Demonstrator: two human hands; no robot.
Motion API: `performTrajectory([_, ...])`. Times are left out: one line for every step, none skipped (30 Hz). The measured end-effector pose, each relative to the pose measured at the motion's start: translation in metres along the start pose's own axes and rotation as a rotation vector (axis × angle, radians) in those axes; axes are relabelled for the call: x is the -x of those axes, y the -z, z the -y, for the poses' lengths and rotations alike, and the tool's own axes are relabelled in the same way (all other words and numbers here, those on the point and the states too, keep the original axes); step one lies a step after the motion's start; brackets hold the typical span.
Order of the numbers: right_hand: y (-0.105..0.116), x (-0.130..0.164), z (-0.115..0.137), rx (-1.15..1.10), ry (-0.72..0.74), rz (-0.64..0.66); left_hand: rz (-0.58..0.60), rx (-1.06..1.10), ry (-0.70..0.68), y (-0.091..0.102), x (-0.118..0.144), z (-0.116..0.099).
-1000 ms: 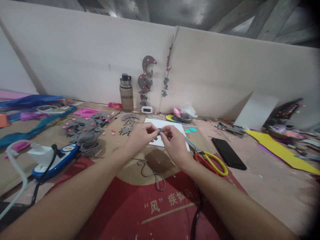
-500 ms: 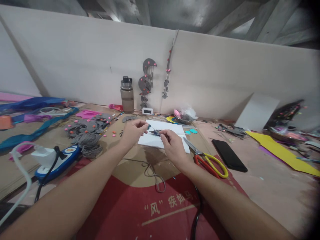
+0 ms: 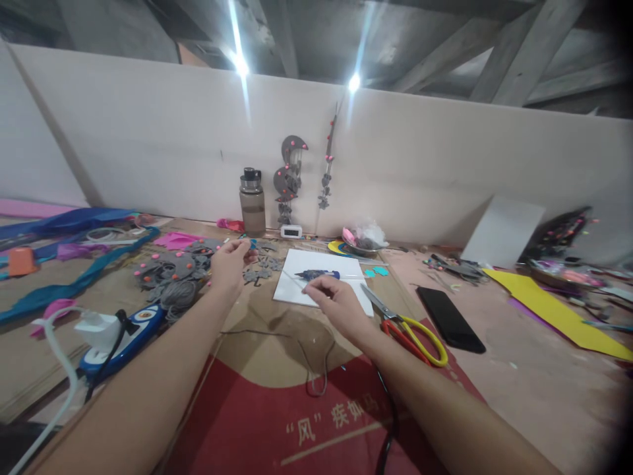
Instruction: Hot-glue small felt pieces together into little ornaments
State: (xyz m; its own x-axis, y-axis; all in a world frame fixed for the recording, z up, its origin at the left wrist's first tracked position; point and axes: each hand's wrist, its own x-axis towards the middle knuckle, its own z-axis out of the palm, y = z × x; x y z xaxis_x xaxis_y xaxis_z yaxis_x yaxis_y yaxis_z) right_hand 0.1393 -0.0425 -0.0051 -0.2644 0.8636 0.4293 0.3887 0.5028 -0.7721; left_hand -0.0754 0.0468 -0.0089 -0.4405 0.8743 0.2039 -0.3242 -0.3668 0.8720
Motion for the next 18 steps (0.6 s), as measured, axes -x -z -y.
performTrajectory([-0.001,0.002,0.005,-0.006,0.057,0.098,0.002,0.021,0.004,0.000,0.000,0.000])
performTrajectory([-0.002,0.004,0.010,-0.001,0.117,0.196,0.007,0.047,0.007,0.001,0.000,0.000])
performTrajectory([-0.004,0.007,0.013,0.019,0.176,0.280,0.014,0.077,0.009,0.000,-0.001,0.000])
performTrajectory([-0.006,0.009,0.016,0.054,0.229,0.342,0.023,0.104,0.011,0.000,-0.001,0.000])
performTrajectory([-0.008,0.011,0.017,0.096,0.269,0.374,0.032,0.125,0.015,-0.001,0.000,0.001])
performTrajectory([-0.010,0.012,0.017,0.137,0.294,0.382,0.043,0.138,0.020,-0.001,0.000,0.001])
performTrajectory([-0.011,0.013,0.016,0.170,0.301,0.375,0.054,0.143,0.026,-0.002,0.001,0.002])
performTrajectory([-0.012,0.013,0.014,0.193,0.285,0.351,0.063,0.143,0.031,-0.003,0.003,0.002])
performTrajectory([-0.013,0.012,0.011,0.212,0.247,0.305,0.078,0.142,0.038,-0.005,0.004,0.002])
performTrajectory([-0.012,0.011,0.008,0.230,0.195,0.237,0.090,0.143,0.042,-0.006,0.006,0.002])
performTrajectory([-0.011,0.009,0.003,0.253,0.138,0.151,0.099,0.147,0.053,-0.007,0.008,0.001])
performTrajectory([-0.008,0.007,-0.002,0.287,0.081,0.047,0.113,0.149,0.067,-0.009,0.011,0.001])
performTrajectory([-0.005,0.004,-0.008,0.323,0.044,-0.052,0.126,0.147,0.075,-0.011,0.013,0.000])
performTrajectory([-0.001,0.001,-0.014,0.374,0.023,-0.136,0.130,0.143,0.082,-0.012,0.015,0.000])
performTrajectory([0.003,-0.002,-0.022,0.450,0.014,-0.183,0.131,0.140,0.099,-0.013,0.017,0.000])
performTrajectory([0.007,-0.004,-0.030,0.548,-0.007,-0.215,0.137,0.142,0.107,-0.015,0.019,0.000])
performTrajectory([0.011,-0.006,-0.038,0.647,-0.040,-0.249,0.141,0.133,0.121,-0.015,0.021,0.001])
performTrajectory([0.014,-0.008,-0.046,0.729,-0.091,-0.258,0.133,0.123,0.135,-0.016,0.022,0.002])
